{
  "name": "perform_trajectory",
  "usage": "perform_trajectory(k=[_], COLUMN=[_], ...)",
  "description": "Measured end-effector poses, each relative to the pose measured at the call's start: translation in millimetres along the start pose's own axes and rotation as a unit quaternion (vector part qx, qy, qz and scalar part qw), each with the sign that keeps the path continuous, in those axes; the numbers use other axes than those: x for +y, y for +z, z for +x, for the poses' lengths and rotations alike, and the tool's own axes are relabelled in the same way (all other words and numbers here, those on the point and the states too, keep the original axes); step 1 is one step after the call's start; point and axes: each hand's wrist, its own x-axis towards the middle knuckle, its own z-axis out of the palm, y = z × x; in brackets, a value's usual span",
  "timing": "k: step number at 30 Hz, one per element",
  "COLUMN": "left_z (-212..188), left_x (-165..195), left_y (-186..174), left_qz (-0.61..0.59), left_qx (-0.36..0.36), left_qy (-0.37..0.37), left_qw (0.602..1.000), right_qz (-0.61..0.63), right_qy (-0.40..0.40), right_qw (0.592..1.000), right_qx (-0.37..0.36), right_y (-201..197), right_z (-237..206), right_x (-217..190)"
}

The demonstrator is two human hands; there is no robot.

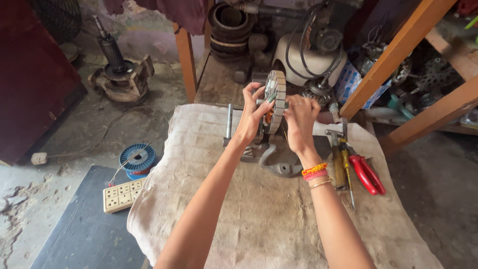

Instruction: The person works on a motor rotor clamped in a bench vise, pressing small wedge pieces into the slots around the rotor one at a time by hand. They occasionally use a screwdriver to work on the rotor and reposition the piece in the vise while continuing to seat the wedges.

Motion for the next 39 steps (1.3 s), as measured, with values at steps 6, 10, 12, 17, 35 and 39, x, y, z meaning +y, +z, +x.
perform_trajectory(k=[6,10,12,17,35,39], left_z=[-0.2,-2.5,-3.0,-2.3,-1.6,-1.6], left_x=[4.2,6.8,7.0,8.5,4.4,6.6], left_y=[1.4,1.6,1.6,1.6,0.3,0.8], left_qz=[-0.003,0.017,0.023,0.032,0.024,0.003], left_qx=[0.000,-0.003,-0.009,0.005,0.010,0.011], left_qy=[0.003,-0.006,0.009,-0.022,-0.012,-0.004], left_qw=[1.000,1.000,1.000,0.999,1.000,1.000], right_qz=[0.001,-0.002,-0.004,-0.001,0.003,0.013], right_qy=[0.004,0.032,0.032,0.016,0.023,0.029], right_qw=[1.000,0.999,0.999,1.000,1.000,0.999], right_qx=[0.002,-0.005,-0.002,0.003,0.009,0.006], right_y=[1.1,1.5,1.8,1.3,3.5,4.0], right_z=[2.0,2.7,2.7,3.7,3.9,3.4], right_x=[-0.2,-2.5,-3.5,-4.5,-4.7,-3.3])
